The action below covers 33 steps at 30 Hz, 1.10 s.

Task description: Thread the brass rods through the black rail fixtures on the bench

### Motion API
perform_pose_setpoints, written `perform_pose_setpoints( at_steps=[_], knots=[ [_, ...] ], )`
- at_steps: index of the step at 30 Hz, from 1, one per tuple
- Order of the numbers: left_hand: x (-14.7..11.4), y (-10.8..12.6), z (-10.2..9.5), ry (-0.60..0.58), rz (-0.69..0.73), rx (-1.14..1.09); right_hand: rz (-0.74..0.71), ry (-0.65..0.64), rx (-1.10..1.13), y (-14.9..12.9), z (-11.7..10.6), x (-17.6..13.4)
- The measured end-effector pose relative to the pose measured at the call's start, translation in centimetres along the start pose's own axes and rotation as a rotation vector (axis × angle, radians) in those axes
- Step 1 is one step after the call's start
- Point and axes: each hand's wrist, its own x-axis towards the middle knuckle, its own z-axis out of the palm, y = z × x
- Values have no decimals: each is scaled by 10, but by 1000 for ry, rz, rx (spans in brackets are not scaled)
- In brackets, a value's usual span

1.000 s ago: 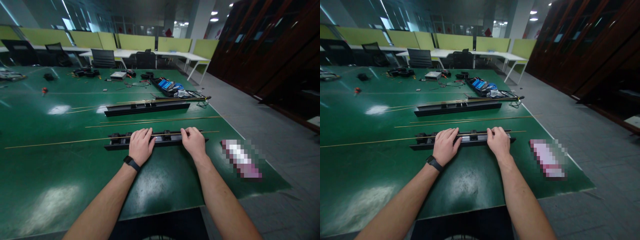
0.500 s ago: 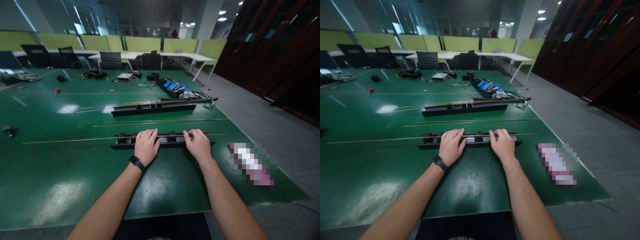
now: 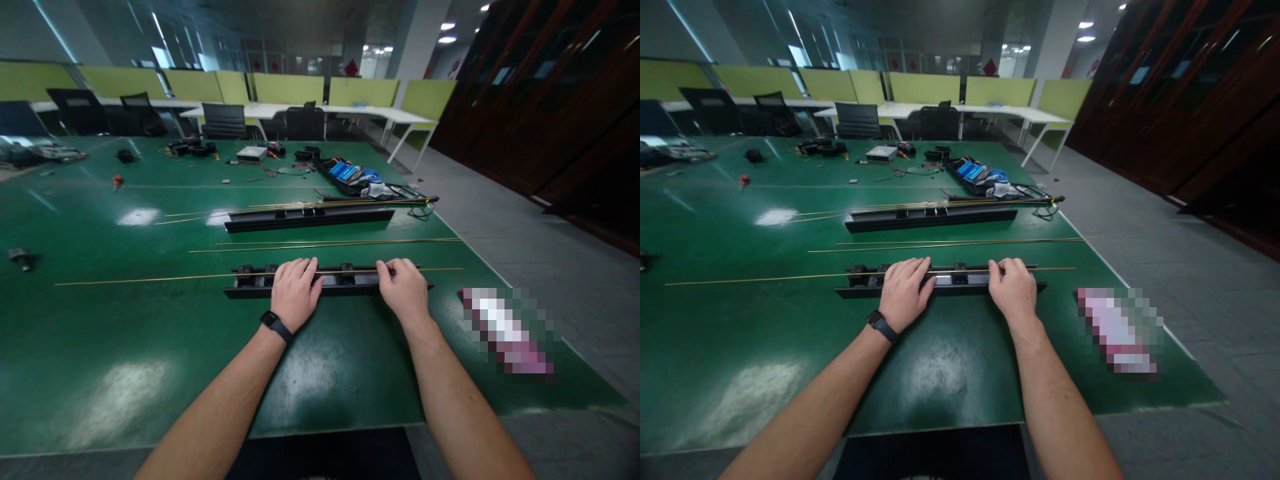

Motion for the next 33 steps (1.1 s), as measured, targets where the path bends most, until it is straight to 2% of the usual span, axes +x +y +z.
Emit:
perform_pose_setpoints(
  at_steps=[13, 25, 33],
  knots=[
    [0, 0, 2, 12, -1, 11, -46, 16, 5, -1, 5, -3],
    [0, -1, 0, 16, 10, 15, 40, 15, -42, 7, 2, 2],
    [0, -1, 1, 14, -3, 9, -28, 20, -6, -1, 2, -2]
  ],
)
